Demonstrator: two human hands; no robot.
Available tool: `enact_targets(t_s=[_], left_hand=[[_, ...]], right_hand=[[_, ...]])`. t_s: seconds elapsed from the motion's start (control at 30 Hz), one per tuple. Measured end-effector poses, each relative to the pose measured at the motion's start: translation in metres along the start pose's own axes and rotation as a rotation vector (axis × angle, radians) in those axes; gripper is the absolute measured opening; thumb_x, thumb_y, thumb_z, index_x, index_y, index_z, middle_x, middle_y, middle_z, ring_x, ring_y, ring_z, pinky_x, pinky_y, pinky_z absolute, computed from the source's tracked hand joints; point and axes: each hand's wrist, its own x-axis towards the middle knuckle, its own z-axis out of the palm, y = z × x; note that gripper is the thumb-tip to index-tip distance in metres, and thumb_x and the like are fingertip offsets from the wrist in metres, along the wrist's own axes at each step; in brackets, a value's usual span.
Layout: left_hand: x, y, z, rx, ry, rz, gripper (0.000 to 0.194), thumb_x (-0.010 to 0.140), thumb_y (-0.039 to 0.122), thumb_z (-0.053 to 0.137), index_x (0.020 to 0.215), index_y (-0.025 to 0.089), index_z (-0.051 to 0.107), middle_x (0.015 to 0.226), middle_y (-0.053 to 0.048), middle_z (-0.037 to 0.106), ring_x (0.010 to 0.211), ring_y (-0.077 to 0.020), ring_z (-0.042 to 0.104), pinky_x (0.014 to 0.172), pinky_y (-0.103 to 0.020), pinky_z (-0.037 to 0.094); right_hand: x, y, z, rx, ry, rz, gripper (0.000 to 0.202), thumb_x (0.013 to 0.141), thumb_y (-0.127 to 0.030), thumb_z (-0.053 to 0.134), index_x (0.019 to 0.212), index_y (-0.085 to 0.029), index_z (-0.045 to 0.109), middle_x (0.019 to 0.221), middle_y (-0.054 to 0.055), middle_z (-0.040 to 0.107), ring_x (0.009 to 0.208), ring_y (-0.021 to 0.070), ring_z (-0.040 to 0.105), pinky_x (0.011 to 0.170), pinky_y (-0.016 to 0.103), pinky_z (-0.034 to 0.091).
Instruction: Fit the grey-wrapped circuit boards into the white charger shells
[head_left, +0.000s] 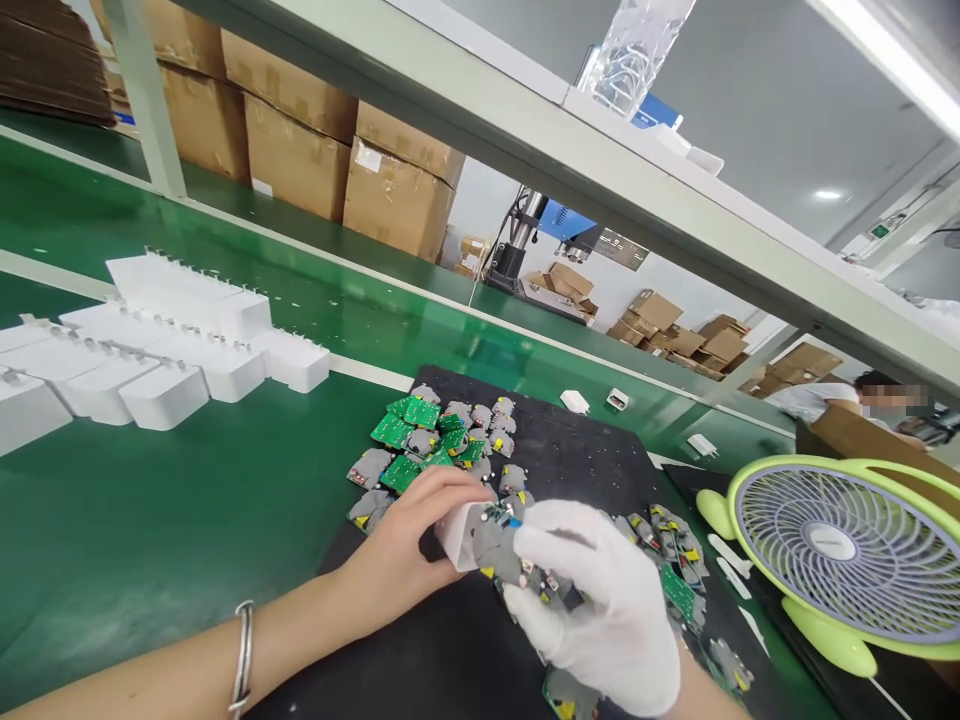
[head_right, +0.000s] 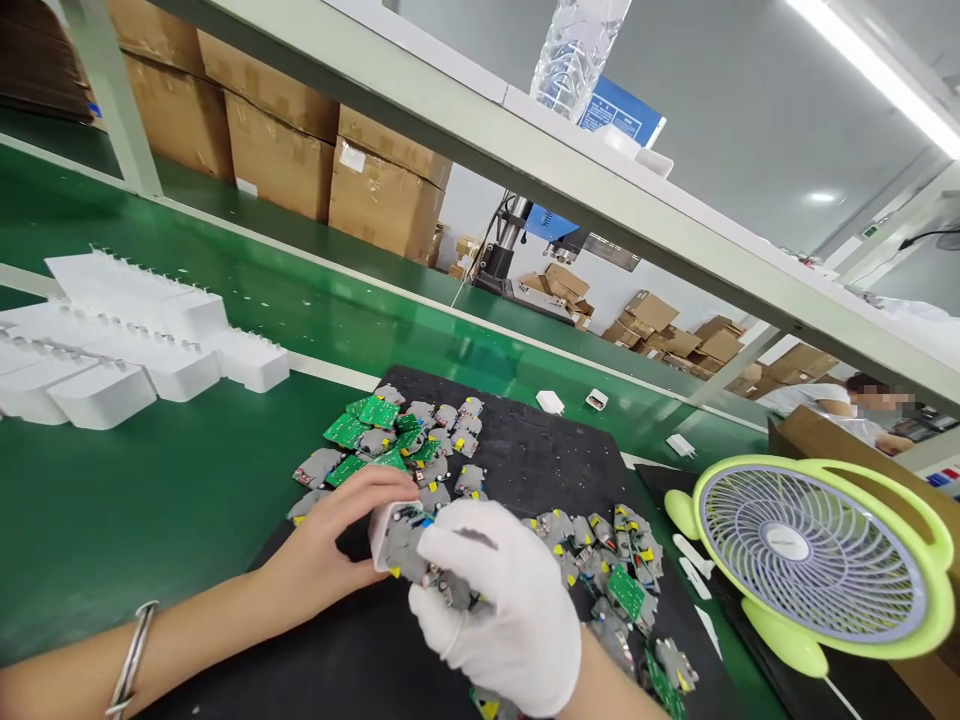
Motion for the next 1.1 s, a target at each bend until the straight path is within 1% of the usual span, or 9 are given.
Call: enact_targets(t_s=[0.07,0.13,0.27,0.47,0.6,0.73,0.9,0.97,1.1], left_hand=[[-0.001,0.000,0.000,0.023,-0.007,0.073,0.048,0.074,0.007,0.062,0.116,0.026,0.048,0.113,-0.006,0.053,0.110,-0.0198,0.047,0.095,-0.036,0.041],[-0.002,0.000,0.000,0.038,-0.006,0.111,0.047,0.076,0.009,0.062,0.117,0.026,0.047,0.113,-0.007,0.053,0.110,-0.0201,0.047,0.095,-0.036,0.042],[-0.001,-0.001,0.001,0.077,-0.009,0.140,0.044,0.079,0.012,0.060,0.119,0.026,0.047,0.111,-0.007,0.056,0.109,-0.0210,0.048,0.093,-0.038,0.043],[0.001,-0.002,0.000,0.101,-0.049,0.200,0.048,0.079,0.012,0.060,0.122,0.025,0.046,0.110,-0.008,0.058,0.109,-0.0216,0.049,0.094,-0.039,0.042],[0.001,0.000,-0.001,0.123,-0.062,0.196,0.048,0.080,0.013,0.060,0.123,0.027,0.045,0.110,-0.008,0.058,0.109,-0.0224,0.049,0.093,-0.040,0.043],[0.000,-0.001,0.000,0.133,-0.063,0.184,0.049,0.080,0.013,0.059,0.125,0.027,0.045,0.110,-0.008,0.058,0.109,-0.0225,0.049,0.092,-0.039,0.044],[-0.001,-0.004,0.000,0.152,-0.081,0.125,0.055,0.078,0.012,0.061,0.127,0.029,0.043,0.114,-0.006,0.056,0.110,-0.0212,0.048,0.094,-0.037,0.043],[-0.001,-0.006,0.000,0.166,-0.096,0.100,0.056,0.078,0.013,0.061,0.128,0.030,0.042,0.116,-0.006,0.055,0.110,-0.0206,0.047,0.095,-0.036,0.042],[-0.001,-0.006,0.001,0.189,-0.135,0.059,0.061,0.079,0.013,0.060,0.132,0.033,0.038,0.118,-0.005,0.053,0.112,-0.0204,0.045,0.095,-0.036,0.041]], right_hand=[[-0.010,0.005,0.009,-0.007,0.010,-0.058,0.035,0.071,-0.009,0.060,0.104,-0.021,0.054,0.093,0.006,0.061,0.083,0.0146,0.059,0.069,0.025,0.053],[-0.018,0.010,0.015,-0.012,0.003,-0.089,0.034,0.073,-0.008,0.057,0.104,-0.020,0.053,0.092,0.006,0.061,0.082,0.0147,0.059,0.069,0.025,0.053],[-0.028,0.012,0.018,0.025,0.011,-0.071,0.030,0.076,-0.010,0.056,0.104,-0.020,0.052,0.092,0.007,0.062,0.084,0.0152,0.060,0.073,0.026,0.055],[-0.030,0.010,0.019,0.001,-0.029,-0.047,0.026,0.077,-0.010,0.055,0.101,-0.019,0.053,0.092,0.006,0.062,0.083,0.0138,0.060,0.073,0.024,0.054],[-0.031,0.011,0.022,-0.019,-0.020,-0.037,0.022,0.078,-0.009,0.055,0.098,-0.018,0.054,0.090,0.006,0.061,0.085,0.0137,0.060,0.074,0.025,0.054],[-0.031,0.009,0.026,-0.064,-0.018,-0.031,0.022,0.079,-0.012,0.055,0.100,-0.018,0.054,0.091,0.007,0.062,0.085,0.0149,0.060,0.073,0.026,0.055],[-0.030,0.010,0.030,-0.100,-0.035,-0.039,0.016,0.083,-0.017,0.055,0.099,-0.018,0.054,0.089,0.008,0.062,0.085,0.0171,0.060,0.073,0.030,0.054],[-0.028,0.011,0.030,-0.097,-0.038,-0.030,0.016,0.083,-0.016,0.055,0.099,-0.019,0.053,0.090,0.007,0.063,0.084,0.0172,0.059,0.071,0.031,0.053],[-0.023,0.012,0.025,-0.068,-0.018,-0.007,0.019,0.081,-0.012,0.057,0.098,-0.019,0.053,0.091,0.007,0.063,0.082,0.0164,0.059,0.069,0.030,0.053]])
